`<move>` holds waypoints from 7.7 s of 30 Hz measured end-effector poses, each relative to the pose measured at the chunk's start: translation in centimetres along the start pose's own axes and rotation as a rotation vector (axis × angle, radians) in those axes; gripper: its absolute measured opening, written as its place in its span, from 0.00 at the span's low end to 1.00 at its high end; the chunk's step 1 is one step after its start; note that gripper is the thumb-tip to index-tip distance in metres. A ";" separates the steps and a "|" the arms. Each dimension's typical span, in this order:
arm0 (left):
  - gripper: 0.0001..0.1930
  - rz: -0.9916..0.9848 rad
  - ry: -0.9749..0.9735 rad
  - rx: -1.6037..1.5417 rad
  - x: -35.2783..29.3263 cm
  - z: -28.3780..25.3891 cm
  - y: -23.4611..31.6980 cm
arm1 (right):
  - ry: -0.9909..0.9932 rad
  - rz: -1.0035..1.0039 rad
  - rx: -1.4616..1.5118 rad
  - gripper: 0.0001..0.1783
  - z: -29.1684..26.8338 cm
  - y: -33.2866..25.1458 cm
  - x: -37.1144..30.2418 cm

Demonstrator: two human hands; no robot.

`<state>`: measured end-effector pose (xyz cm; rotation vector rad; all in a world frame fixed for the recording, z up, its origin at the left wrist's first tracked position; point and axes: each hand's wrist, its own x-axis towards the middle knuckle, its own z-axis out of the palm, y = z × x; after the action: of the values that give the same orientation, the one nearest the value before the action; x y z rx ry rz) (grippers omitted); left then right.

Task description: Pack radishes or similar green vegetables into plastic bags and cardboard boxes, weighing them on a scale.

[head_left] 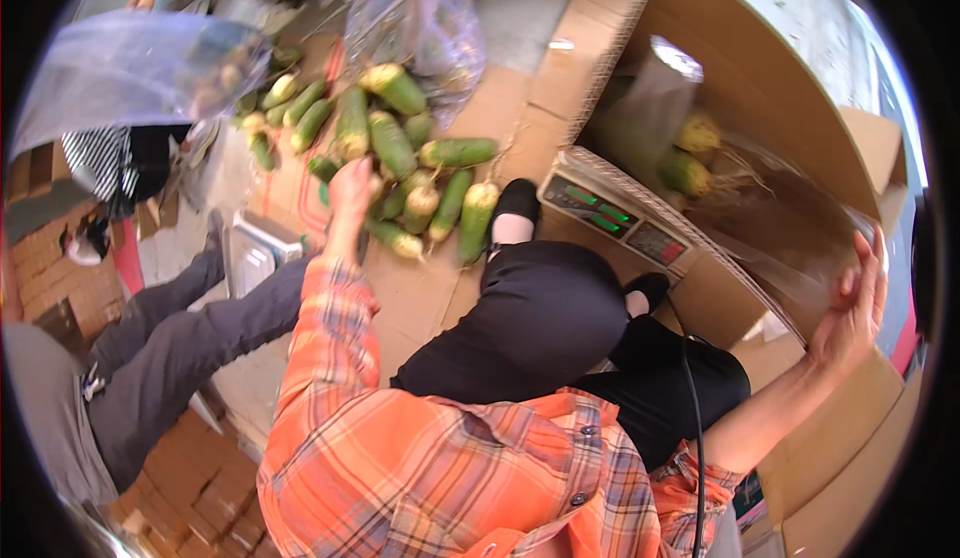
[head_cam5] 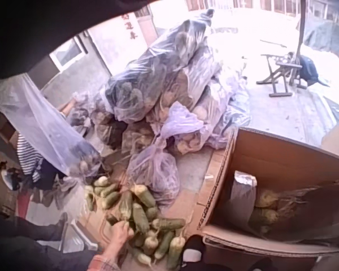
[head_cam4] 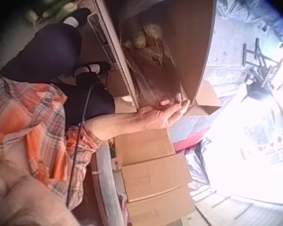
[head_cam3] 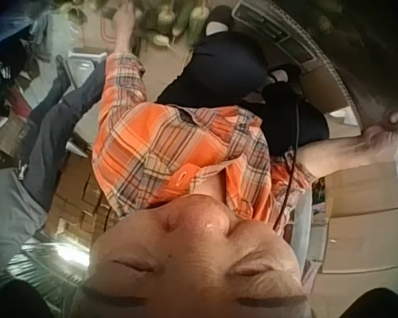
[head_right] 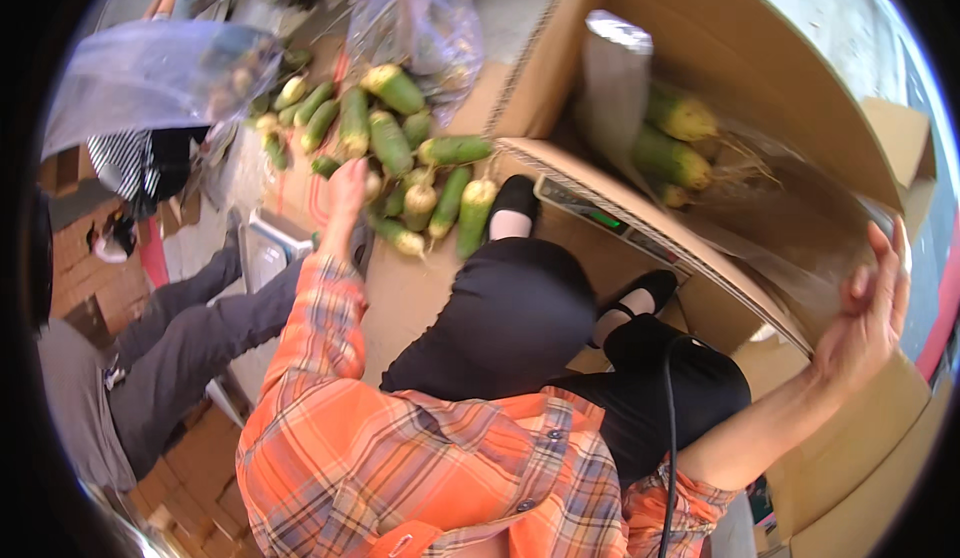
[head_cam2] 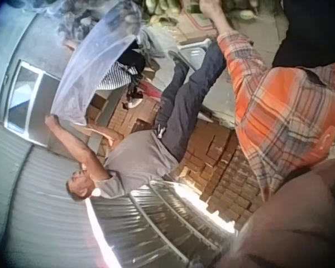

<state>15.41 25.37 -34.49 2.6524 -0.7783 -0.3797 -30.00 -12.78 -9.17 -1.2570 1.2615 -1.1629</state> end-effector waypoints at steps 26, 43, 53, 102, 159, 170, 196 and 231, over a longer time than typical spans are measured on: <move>0.15 1.024 -0.617 -0.317 -2.2 -7.5 50.1 | -0.120 0.036 0.180 0.14 0.8 -1.3 -1.1; 0.17 1.098 -0.850 0.249 -1.3 -3.6 50.3 | -0.144 0.003 0.113 0.15 1.2 -0.8 -1.3; 0.07 0.167 -0.066 -0.766 -2.1 -11.9 25.6 | -0.145 -0.025 -0.016 0.19 0.8 -0.4 -1.4; 0.14 0.805 -0.011 -1.527 -6.1 -25.4 36.5 | -0.180 0.077 0.235 0.17 0.6 -1.0 -1.5; 0.12 -0.851 -0.386 -0.478 -13.4 3.0 -1.9 | -0.125 0.034 -0.086 0.22 2.5 0.0 0.4; 0.27 -0.749 0.144 -0.384 -0.7 5.5 -9.3 | -0.087 0.041 -0.138 0.22 2.8 -0.2 0.4; 0.16 -0.322 -0.354 -0.279 -21.2 6.9 -2.8 | -0.125 0.024 -0.152 0.22 2.9 -0.2 0.1; 0.06 -1.372 -0.029 -1.307 -4.7 10.4 -11.3 | -0.029 0.059 -0.280 0.21 2.5 0.0 0.6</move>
<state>13.33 34.28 -47.69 1.4437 1.0984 -0.8215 -27.46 -13.33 -9.39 -1.4234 1.4672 -0.9450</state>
